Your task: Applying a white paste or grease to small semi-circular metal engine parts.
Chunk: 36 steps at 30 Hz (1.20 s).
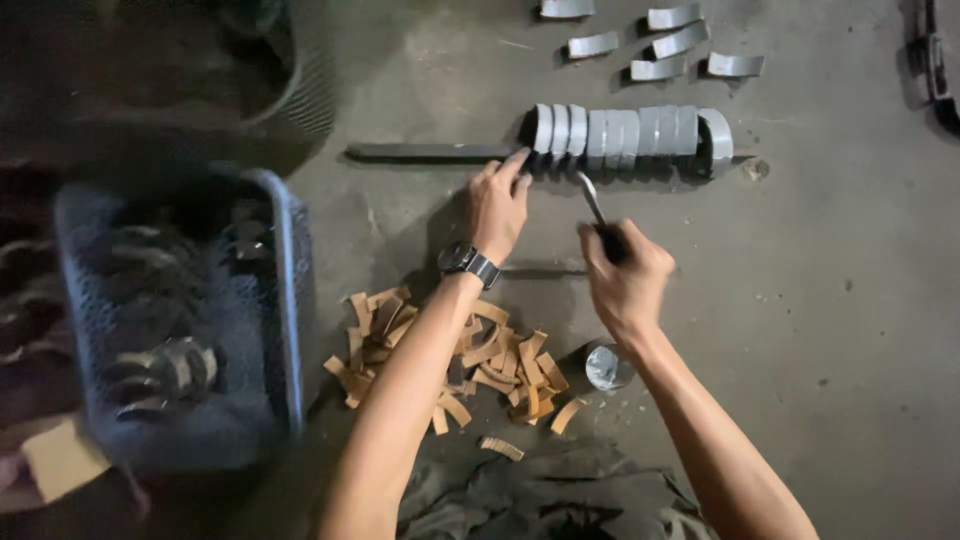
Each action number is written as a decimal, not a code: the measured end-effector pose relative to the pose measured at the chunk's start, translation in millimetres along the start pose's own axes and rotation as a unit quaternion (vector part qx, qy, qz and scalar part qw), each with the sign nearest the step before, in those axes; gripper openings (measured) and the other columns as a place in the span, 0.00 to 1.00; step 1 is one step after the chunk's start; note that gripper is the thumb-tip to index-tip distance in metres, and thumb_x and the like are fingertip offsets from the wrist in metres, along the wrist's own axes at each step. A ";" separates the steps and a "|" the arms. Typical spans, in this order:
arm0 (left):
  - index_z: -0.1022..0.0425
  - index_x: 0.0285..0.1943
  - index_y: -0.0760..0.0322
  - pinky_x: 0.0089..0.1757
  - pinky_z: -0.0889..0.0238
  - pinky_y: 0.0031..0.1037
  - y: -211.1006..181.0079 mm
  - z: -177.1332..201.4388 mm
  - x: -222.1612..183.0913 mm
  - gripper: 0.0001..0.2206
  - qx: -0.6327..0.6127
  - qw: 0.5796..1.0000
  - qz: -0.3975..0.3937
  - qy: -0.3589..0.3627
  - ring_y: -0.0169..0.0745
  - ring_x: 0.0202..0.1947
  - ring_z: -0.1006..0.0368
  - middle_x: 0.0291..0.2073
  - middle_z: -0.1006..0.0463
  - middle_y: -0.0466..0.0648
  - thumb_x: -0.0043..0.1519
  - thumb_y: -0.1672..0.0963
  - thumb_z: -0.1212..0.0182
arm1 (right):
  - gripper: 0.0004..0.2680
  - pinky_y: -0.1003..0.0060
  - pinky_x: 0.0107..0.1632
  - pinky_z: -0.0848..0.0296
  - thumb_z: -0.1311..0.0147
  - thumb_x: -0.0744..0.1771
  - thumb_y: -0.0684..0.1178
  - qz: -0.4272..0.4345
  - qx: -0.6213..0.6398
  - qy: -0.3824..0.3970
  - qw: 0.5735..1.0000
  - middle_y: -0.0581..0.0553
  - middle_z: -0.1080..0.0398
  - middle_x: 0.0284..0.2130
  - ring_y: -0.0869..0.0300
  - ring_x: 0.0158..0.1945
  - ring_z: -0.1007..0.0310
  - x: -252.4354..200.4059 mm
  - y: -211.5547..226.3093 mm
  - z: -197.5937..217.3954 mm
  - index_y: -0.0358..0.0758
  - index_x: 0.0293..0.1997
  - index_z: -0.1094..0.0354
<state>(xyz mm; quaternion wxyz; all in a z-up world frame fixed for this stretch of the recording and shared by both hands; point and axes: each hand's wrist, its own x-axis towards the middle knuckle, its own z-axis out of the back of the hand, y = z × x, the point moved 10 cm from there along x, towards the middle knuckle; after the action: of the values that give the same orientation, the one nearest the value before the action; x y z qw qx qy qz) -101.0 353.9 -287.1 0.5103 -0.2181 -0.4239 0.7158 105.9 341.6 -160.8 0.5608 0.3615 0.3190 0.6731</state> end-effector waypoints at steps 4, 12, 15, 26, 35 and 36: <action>0.21 0.56 0.67 0.47 0.32 0.45 -19.0 43.9 -47.5 0.14 0.073 0.996 -0.050 0.018 0.62 0.45 0.24 0.48 0.20 0.63 0.63 0.56 0.36 | 0.06 0.66 0.32 0.34 0.38 0.68 0.44 -0.005 -0.062 0.049 0.997 0.43 0.32 0.24 0.64 0.26 0.37 -46.8 27.8 40.3 0.31 0.41 0.26; 0.19 0.44 0.67 0.42 0.29 0.37 -55.4 302.7 -170.3 0.08 0.055 0.998 -0.014 0.014 0.52 0.39 0.22 0.38 0.19 0.54 0.62 0.57 0.35 | 0.07 0.71 0.34 0.37 0.37 0.72 0.44 -0.014 -0.071 0.120 0.990 0.43 0.31 0.26 0.63 0.30 0.36 -132.9 37.4 81.4 0.29 0.50 0.24; 0.18 0.35 0.65 0.38 0.33 0.40 -26.9 414.9 -174.4 0.04 0.210 0.973 0.027 -0.092 0.53 0.32 0.23 0.31 0.20 0.54 0.60 0.59 0.32 | 0.06 0.74 0.37 0.32 0.38 0.74 0.43 0.039 -0.118 0.128 0.984 0.44 0.27 0.31 0.67 0.31 0.30 -141.5 49.5 79.5 0.30 0.52 0.23; 0.17 0.35 0.67 0.43 0.30 0.48 112.2 440.7 -127.4 0.08 0.487 0.871 0.064 -0.006 0.66 0.44 0.25 0.40 0.21 0.63 0.49 0.58 0.30 | 0.07 0.70 0.34 0.31 0.38 0.69 0.43 -0.022 -0.118 0.163 0.979 0.44 0.26 0.29 0.66 0.32 0.29 -145.0 73.2 65.5 0.31 0.49 0.24; 0.18 0.35 0.73 0.41 0.26 0.45 116.7 483.7 -117.1 0.06 0.410 0.889 0.206 -0.006 0.64 0.36 0.20 0.33 0.19 0.67 0.54 0.61 0.33 | 0.06 0.72 0.35 0.34 0.37 0.70 0.43 0.024 -0.129 0.140 0.981 0.42 0.29 0.27 0.65 0.27 0.34 -146.4 87.4 73.8 0.29 0.47 0.24; 0.18 0.35 0.73 0.41 0.26 0.45 94.1 497.9 -121.3 0.06 0.409 0.889 0.206 -0.004 0.64 0.36 0.20 0.33 0.19 0.67 0.54 0.61 0.33 | 0.06 0.72 0.35 0.34 0.37 0.70 0.43 0.023 -0.130 0.139 0.981 0.42 0.29 0.27 0.65 0.27 0.34 -145.2 87.2 74.6 0.29 0.47 0.24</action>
<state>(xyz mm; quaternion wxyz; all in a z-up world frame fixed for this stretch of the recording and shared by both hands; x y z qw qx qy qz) -476.6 40.3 -108.1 0.3933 -0.0694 -0.0413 0.9159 139.1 185.7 -66.8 0.5378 0.1951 0.2954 0.7651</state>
